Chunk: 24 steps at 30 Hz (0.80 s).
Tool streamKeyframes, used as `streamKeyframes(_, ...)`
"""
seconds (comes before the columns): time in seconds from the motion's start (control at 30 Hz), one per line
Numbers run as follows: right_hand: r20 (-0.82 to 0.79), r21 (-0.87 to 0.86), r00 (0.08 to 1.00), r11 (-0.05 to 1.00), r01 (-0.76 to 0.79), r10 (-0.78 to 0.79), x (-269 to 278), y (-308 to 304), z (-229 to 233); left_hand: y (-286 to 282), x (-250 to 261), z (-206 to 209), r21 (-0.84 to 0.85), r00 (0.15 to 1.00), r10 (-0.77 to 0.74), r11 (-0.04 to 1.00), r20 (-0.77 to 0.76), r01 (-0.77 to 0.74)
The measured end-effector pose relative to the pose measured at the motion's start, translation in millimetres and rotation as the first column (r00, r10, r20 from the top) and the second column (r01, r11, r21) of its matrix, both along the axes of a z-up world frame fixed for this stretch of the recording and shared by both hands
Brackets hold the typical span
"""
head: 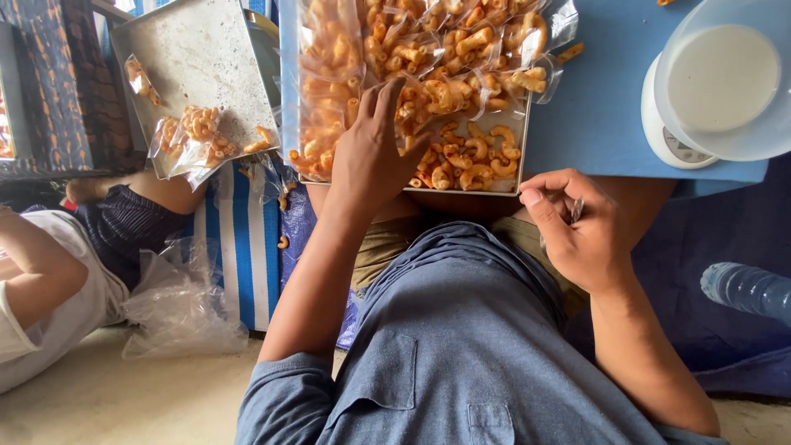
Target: Manually filling small plastic bags with fried macaroni snacks from a metal tray using hands and a spoon.
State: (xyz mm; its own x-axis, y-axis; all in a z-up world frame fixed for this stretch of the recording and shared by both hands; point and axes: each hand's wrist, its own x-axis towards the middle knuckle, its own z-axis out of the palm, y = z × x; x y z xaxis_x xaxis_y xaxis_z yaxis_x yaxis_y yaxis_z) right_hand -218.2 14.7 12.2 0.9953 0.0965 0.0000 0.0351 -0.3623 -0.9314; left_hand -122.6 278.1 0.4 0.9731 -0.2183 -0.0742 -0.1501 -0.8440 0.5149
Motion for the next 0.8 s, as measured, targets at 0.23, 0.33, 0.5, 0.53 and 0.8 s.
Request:
streamKeyframes(0.23, -0.083, 0.046, 0.996, 0.999, 0.02, -0.016, -5, -14, -11, -4, 8, -27, 0.096, 0.987, 0.059, 0.993, 0.149, -0.074)
streamKeyframes(0.33, -0.057, 0.059, 0.998, 0.998, 0.019, -0.016, -7, -16, -17, -6, 10, -31, 0.142, 0.978, 0.014, 0.989, 0.208, -0.045)
streamKeyframes(0.5, -0.114, 0.119, 0.989, 0.987, 0.112, -0.098, -11, -18, -30, -13, 5, -16, 0.091, 0.984, 0.058, 0.993, 0.17, -0.074)
streamKeyframes(0.53, -0.112, 0.12, 0.989, 0.986, 0.114, -0.101, -12, -19, -31, -15, 2, -6, 0.092, 0.984, 0.055, 0.993, 0.172, -0.072)
streamKeyframes(0.8, -0.307, 0.28, 0.942, 0.933, 0.225, -0.135, -13, -34, -38, 19, -26, 38, -0.153, 0.946, 0.032, 0.988, 0.323, 0.018)
